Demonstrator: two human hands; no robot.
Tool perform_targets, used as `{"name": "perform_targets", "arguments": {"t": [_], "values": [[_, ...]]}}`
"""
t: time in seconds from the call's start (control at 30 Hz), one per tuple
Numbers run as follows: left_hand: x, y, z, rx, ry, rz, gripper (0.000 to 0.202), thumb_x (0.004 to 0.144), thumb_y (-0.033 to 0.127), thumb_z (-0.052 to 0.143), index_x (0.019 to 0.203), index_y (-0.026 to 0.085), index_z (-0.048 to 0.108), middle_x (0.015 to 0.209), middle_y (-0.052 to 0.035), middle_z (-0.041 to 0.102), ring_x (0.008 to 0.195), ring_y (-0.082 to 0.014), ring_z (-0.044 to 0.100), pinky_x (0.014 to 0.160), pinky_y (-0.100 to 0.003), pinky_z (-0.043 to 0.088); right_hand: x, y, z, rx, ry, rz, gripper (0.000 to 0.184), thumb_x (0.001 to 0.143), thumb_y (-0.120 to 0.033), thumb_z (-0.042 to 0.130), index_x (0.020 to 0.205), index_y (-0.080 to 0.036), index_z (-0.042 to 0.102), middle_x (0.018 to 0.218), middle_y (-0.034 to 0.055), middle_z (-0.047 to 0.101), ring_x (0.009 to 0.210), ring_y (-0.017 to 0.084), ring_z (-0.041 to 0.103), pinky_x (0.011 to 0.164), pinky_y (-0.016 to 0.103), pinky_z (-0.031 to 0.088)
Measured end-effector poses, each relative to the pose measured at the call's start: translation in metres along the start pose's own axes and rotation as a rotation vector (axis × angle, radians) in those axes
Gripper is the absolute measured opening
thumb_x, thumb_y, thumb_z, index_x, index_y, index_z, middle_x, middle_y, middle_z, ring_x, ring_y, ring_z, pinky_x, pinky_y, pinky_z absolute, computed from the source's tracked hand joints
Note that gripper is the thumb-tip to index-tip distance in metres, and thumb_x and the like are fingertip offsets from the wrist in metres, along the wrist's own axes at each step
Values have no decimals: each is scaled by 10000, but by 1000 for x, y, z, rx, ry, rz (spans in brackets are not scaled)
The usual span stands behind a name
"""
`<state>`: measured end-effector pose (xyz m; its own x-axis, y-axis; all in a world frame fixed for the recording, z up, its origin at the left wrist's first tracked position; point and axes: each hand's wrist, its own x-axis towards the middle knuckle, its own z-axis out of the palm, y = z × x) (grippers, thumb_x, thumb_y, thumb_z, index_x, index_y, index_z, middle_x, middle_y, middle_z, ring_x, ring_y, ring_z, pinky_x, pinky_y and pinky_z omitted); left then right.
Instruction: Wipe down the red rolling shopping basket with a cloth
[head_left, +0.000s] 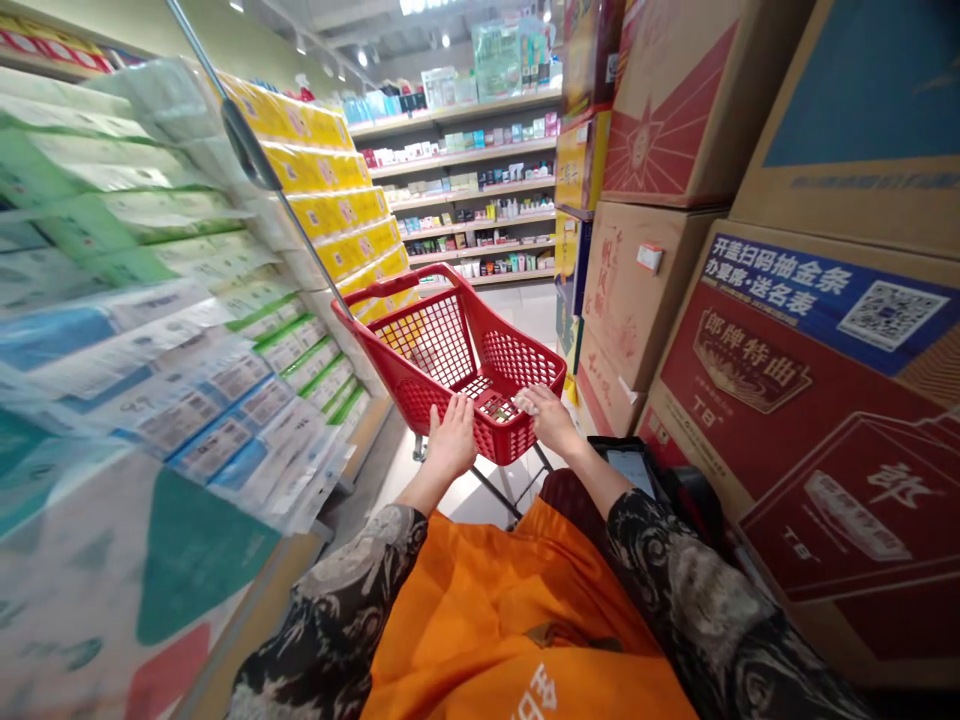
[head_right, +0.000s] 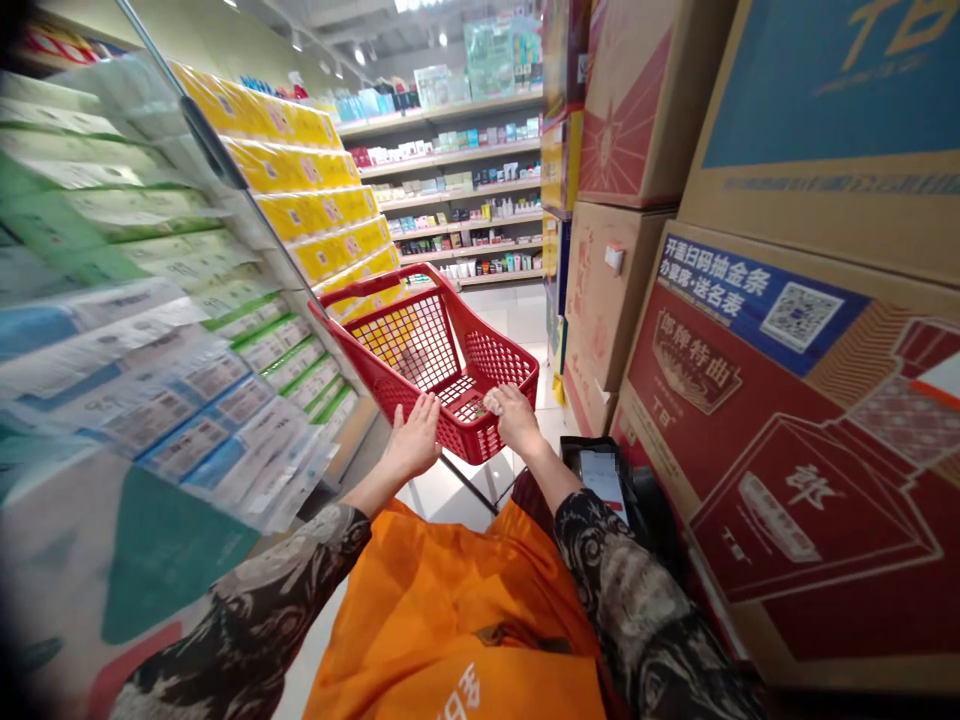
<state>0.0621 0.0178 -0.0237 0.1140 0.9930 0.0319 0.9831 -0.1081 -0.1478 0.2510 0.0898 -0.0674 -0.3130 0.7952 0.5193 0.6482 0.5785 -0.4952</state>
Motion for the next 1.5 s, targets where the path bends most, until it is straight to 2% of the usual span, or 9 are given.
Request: {"name": "perform_targets", "arguments": {"t": [0.13, 0.27, 0.5, 0.73, 0.97, 1.1, 1.27, 1.4, 1.5], "values": [[5, 5, 0, 20, 13, 27, 637, 803, 147, 299, 1429, 75, 207, 1522, -107, 171, 1408, -242, 119, 1117, -564, 74, -4, -16, -2, 19, 11, 42, 435, 724, -2, 377, 1039, -140, 643, 1092, 97, 622, 1076, 203, 526, 1019, 355, 374], [9, 18, -2, -19, 24, 58, 627, 815, 191, 325, 1429, 111, 224, 1524, -106, 176, 1406, -257, 122, 1107, -580, 85, -22, -39, 10, 4, 38, 4, 489, 735, -33, 394, 1190, -90, 563, 1216, 137, 564, 1155, 222, 474, 1044, 376, 351], [26, -5, -7, 0, 8, 17, 654, 784, 185, 359, 1422, 110, 236, 1515, -123, 203, 1401, -260, 149, 1105, -585, 60, -29, -14, 1, -92, 76, 114, 533, 724, -46, 369, 1220, -97, 555, 1248, 114, 561, 1203, 231, 446, 1071, 384, 319], [26, 18, -12, -32, 26, 23, 685, 765, 232, 393, 1418, 90, 243, 1505, -149, 228, 1399, -272, 148, 1103, -583, 84, -21, -13, 3, -156, 153, 172, 513, 727, -84, 398, 1217, -61, 548, 1244, 149, 550, 1185, 249, 449, 1065, 380, 297], [22, -17, -23, -1, -1, -73, 704, 745, 239, 403, 1418, 101, 249, 1512, -129, 210, 1399, -270, 151, 1098, -592, 85, -23, 17, -5, -139, 222, 126, 482, 729, -87, 386, 1169, -119, 579, 1180, 119, 586, 1131, 235, 487, 1028, 383, 330], [21, -18, -22, 12, 0, -65, 728, 735, 253, 424, 1418, 76, 243, 1512, -139, 204, 1403, -274, 133, 1106, -573, 85, -9, 2, 4, -200, 214, 175, 485, 732, -79, 405, 1190, -119, 561, 1213, 128, 566, 1142, 250, 472, 1023, 398, 313], [18, -12, -27, 7, 27, -18, 719, 729, 306, 450, 1399, 95, 298, 1495, -138, 263, 1393, -290, 161, 1107, -576, 56, 5, -15, 6, -180, 131, 55, 441, 787, -83, 376, 1186, -122, 561, 1210, 114, 577, 1139, 224, 471, 1008, 367, 315], [15, -31, -28, 20, 41, -82, 702, 740, 278, 427, 1403, 95, 285, 1498, -140, 252, 1393, -282, 161, 1100, -590, 66, 3, -6, -5, -190, 86, -1, 448, 799, -84, 368, 1206, -129, 550, 1234, 111, 561, 1153, 207, 465, 1017, 352, 305], [11, -44, -23, 44, 66, -117, 721, 730, 223, 412, 1418, 84, 246, 1509, -140, 218, 1402, -287, 120, 1096, -597, 83, 3, -10, -2, -252, 91, 106, 450, 805, -84, 383, 1222, -132, 542, 1260, 121, 544, 1183, 230, 445, 1042, 399, 273]]}}
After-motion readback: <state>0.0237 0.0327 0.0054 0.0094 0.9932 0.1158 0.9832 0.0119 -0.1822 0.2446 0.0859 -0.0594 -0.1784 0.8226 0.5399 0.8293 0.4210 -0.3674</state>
